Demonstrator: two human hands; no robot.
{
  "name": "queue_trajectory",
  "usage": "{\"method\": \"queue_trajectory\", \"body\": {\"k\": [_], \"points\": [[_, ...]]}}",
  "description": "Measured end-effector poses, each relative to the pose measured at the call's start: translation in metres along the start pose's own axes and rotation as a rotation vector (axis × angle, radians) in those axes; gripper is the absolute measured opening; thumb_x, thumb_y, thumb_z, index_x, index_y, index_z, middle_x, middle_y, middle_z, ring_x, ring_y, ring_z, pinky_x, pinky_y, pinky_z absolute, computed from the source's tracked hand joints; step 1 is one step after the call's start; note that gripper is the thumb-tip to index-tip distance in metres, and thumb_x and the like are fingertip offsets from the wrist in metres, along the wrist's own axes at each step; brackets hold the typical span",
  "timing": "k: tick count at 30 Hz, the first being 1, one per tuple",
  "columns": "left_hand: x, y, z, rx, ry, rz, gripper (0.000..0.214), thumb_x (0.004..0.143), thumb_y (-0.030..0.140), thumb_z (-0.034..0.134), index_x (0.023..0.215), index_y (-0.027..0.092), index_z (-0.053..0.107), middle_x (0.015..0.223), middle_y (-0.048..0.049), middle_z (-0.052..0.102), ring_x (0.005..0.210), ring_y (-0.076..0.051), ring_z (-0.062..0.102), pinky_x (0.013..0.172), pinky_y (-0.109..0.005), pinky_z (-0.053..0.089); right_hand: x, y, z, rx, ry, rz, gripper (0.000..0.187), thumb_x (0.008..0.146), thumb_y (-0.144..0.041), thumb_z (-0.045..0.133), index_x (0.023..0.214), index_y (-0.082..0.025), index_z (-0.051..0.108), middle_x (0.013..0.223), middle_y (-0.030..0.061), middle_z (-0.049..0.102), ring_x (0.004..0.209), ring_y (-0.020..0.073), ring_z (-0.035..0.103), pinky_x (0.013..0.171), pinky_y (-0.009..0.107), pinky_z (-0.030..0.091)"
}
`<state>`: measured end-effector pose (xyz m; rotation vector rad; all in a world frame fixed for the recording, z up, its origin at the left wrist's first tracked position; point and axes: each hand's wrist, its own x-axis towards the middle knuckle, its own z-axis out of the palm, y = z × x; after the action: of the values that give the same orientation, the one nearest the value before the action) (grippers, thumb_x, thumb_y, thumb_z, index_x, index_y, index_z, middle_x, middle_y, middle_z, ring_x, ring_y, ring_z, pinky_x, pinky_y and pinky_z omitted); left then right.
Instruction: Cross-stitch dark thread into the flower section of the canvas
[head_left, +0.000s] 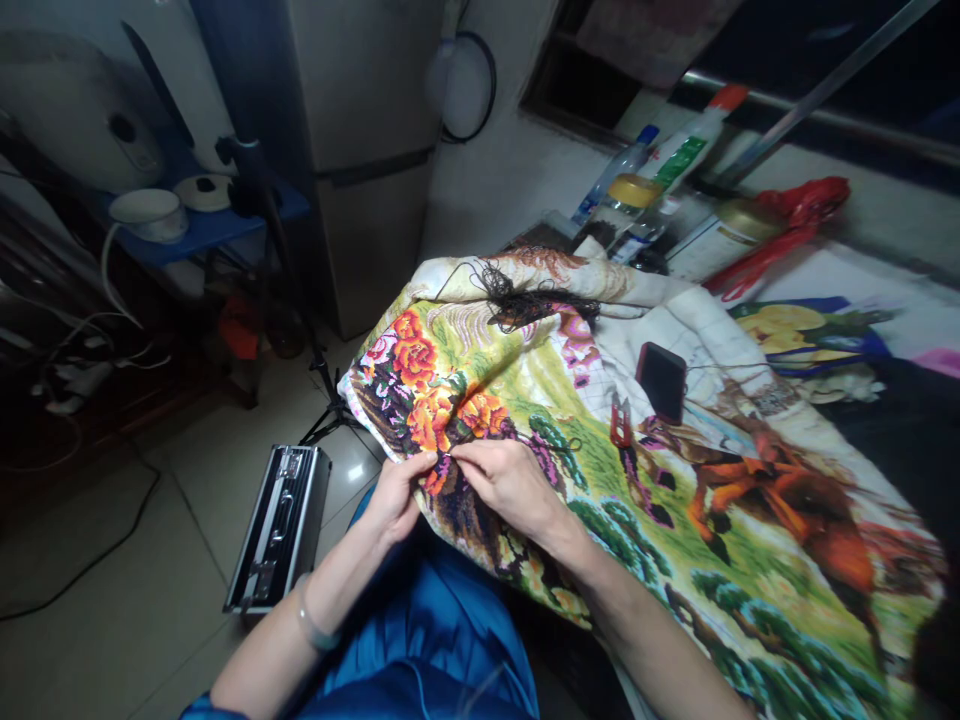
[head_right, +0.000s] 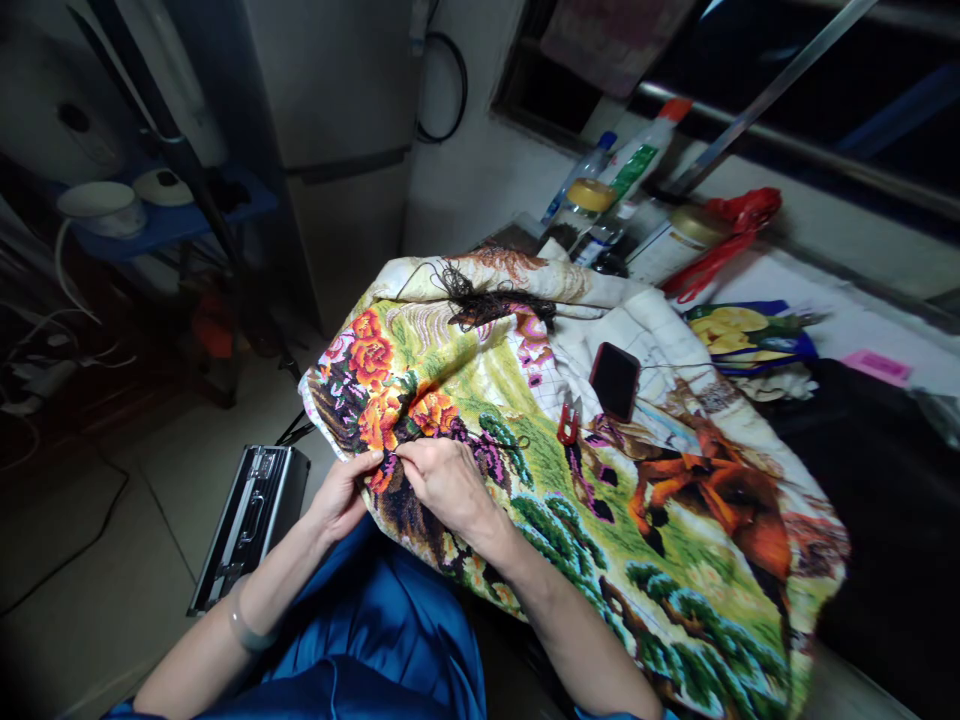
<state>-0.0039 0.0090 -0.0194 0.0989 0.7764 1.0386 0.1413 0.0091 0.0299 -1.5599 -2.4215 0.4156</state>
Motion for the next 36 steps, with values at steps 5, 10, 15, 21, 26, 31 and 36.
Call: {"method": "queue_trajectory", "body": {"k": [5, 10, 15, 21, 26, 31, 36], "points": [[-0.001, 0.001, 0.002, 0.012, 0.016, 0.017, 0.035, 0.045, 0.016, 0.085, 0.077, 0.013, 0.071, 0.082, -0.0094, 0.076, 0.095, -0.031, 0.069, 0.094, -0.044, 0.051, 0.005, -0.007, -0.008, -0.158, -0.138, -0.014, 0.019, 0.090, -0.013, 0.052, 0.092, -0.017, 0.070, 0.083, 0.0056, 0.072, 0.074, 0.0167, 0.066, 0.065, 0.025, 0.043], [-0.005, 0.003, 0.007, 0.058, 0.017, 0.053, 0.042, 0.041, 0.012, 0.085, 0.081, 0.013, 0.072, 0.084, -0.0083, 0.077, 0.090, -0.030, 0.070, 0.094, -0.045, 0.050, 0.017, -0.005, -0.022, -0.355, -0.197, -0.147, 0.015, 0.091, -0.012, 0.053, 0.093, -0.016, 0.067, 0.079, 0.0060, 0.065, 0.071, 0.0163, 0.058, 0.059, 0.027, 0.033], [-0.004, 0.004, 0.010, 0.092, 0.022, 0.100, 0.043, 0.040, 0.013, 0.084, 0.082, 0.015, 0.073, 0.087, -0.0060, 0.077, 0.086, -0.027, 0.070, 0.094, -0.043, 0.049, 0.037, 0.014, -0.027, -0.421, -0.108, -0.396, 0.014, 0.093, -0.016, 0.055, 0.085, -0.018, 0.067, 0.084, 0.0049, 0.059, 0.073, 0.0155, 0.052, 0.060, 0.027, 0.029], [-0.003, 0.003, 0.011, 0.097, 0.029, 0.134, 0.044, 0.041, 0.014, 0.084, 0.083, 0.015, 0.072, 0.086, -0.0048, 0.076, 0.084, -0.025, 0.069, 0.093, -0.041, 0.048, 0.045, 0.030, -0.017, -0.382, -0.034, -0.587, 0.023, 0.095, -0.018, 0.051, 0.078, -0.016, 0.065, 0.079, 0.0029, 0.053, 0.070, 0.0147, 0.046, 0.061, 0.027, 0.030], [-0.005, 0.003, 0.011, 0.076, 0.029, 0.125, 0.044, 0.041, 0.012, 0.084, 0.084, 0.014, 0.072, 0.087, -0.0056, 0.076, 0.081, -0.022, 0.068, 0.091, -0.040, 0.049, 0.040, 0.033, -0.018, -0.320, 0.039, -0.651, 0.030, 0.099, -0.015, 0.041, 0.081, -0.014, 0.064, 0.080, 0.0047, 0.053, 0.072, 0.0154, 0.045, 0.065, 0.027, 0.032], [-0.006, 0.004, 0.012, 0.089, -0.007, 0.130, 0.048, 0.042, 0.013, 0.085, 0.088, 0.014, 0.073, 0.091, -0.0077, 0.076, 0.091, -0.028, 0.069, 0.096, -0.042, 0.047, 0.037, 0.034, -0.022, -0.281, 0.066, -0.664, 0.035, 0.100, -0.015, 0.036, 0.078, -0.014, 0.063, 0.074, 0.0036, 0.050, 0.067, 0.0145, 0.041, 0.063, 0.027, 0.032], [-0.005, 0.003, 0.011, 0.109, -0.011, 0.134, 0.049, 0.042, 0.013, 0.085, 0.090, 0.014, 0.073, 0.094, -0.0086, 0.076, 0.095, -0.029, 0.068, 0.097, -0.043, 0.047, 0.036, 0.034, -0.024, -0.256, 0.093, -0.678, 0.037, 0.100, -0.016, 0.035, 0.075, -0.015, 0.062, 0.074, 0.0031, 0.048, 0.068, 0.0148, 0.040, 0.064, 0.027, 0.032]]}}
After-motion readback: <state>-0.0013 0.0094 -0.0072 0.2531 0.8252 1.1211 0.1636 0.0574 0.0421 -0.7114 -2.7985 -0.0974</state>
